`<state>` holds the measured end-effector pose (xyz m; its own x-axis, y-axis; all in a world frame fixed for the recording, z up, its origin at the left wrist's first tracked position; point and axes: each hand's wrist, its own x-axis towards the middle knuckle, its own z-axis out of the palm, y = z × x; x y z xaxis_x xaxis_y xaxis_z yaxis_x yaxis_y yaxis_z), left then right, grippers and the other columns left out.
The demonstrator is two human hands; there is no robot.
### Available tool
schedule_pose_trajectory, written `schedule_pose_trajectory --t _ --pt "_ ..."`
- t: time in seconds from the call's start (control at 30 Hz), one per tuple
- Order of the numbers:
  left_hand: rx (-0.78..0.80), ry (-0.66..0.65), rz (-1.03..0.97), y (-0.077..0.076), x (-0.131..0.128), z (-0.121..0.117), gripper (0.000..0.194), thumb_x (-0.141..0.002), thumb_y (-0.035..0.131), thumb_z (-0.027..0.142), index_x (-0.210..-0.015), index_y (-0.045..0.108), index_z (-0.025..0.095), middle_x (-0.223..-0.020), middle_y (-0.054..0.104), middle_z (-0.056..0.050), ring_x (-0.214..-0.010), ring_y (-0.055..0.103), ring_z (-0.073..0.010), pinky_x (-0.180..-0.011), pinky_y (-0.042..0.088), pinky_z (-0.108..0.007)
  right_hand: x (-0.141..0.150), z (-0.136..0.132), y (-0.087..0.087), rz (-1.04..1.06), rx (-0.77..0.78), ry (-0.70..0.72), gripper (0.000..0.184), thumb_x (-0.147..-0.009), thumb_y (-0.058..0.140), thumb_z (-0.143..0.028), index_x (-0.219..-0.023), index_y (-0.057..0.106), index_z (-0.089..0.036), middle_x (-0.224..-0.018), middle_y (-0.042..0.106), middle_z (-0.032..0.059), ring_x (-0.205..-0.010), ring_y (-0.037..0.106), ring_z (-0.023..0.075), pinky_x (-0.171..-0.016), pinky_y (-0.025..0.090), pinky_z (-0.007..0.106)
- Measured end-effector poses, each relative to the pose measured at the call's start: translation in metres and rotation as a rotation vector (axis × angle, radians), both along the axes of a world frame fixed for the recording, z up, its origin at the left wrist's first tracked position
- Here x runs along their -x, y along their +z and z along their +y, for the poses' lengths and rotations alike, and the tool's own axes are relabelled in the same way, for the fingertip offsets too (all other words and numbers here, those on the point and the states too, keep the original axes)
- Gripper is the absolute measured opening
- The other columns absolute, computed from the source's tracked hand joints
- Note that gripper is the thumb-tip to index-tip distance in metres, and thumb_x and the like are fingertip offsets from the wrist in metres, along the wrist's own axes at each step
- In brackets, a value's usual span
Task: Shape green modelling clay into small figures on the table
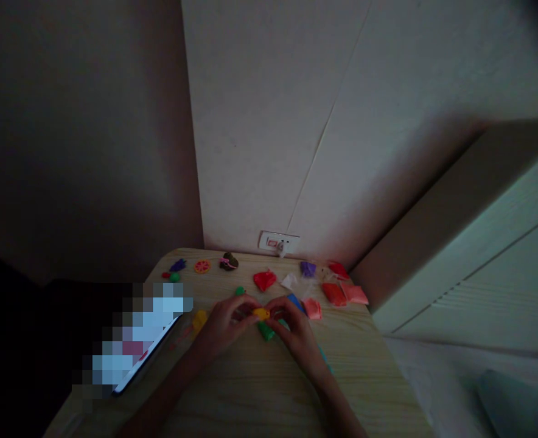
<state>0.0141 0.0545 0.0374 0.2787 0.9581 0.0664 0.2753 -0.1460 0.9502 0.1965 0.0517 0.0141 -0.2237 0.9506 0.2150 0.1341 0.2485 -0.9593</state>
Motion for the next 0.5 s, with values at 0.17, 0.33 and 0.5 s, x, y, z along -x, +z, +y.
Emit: schedule_pose_trajectory --t 0.17,0.33,0.5 --pt "0.017 -0.007 -0.017 -0.001 -0.003 -0.003 0.023 -0.073 0.068 0.024 -0.095 0.067 0.017 -0.093 0.074 -0.007 -0.085 0.068 -0.0204 -0.074 0.053 -0.029 -0.003 -0.001 0.000 -0.028 0.012 -0.060 0.022 -0.081 0.065 -0.040 -0.089 0.063 -0.019 -0.082 0.065 0.0036 -0.078 0.061 0.0181 -0.071 0.050 0.030" --pt "0.038 0.020 -0.054 -0.008 -0.003 -0.001 0.019 -0.074 0.066 0.026 -0.091 0.067 0.017 -0.091 0.074 -0.007 -0.085 0.068 -0.0209 -0.076 0.052 -0.031 -0.003 -0.001 -0.003 -0.050 0.008 -0.045 0.021 -0.081 0.064 -0.040 -0.089 0.064 -0.020 -0.082 0.066 0.0031 -0.077 0.062 0.0183 -0.068 0.049 0.030" --pt "0.186 0.064 -0.229 -0.014 0.000 0.004 0.029 -0.067 0.070 0.035 -0.089 0.066 0.016 -0.089 0.072 -0.007 -0.087 0.066 -0.0229 -0.075 0.051 -0.031 -0.001 -0.005 -0.004 -0.092 -0.034 0.006 0.013 -0.084 0.062 -0.029 -0.094 0.062 -0.021 -0.086 0.064 0.0028 -0.078 0.060 0.0180 -0.070 0.049 0.030"
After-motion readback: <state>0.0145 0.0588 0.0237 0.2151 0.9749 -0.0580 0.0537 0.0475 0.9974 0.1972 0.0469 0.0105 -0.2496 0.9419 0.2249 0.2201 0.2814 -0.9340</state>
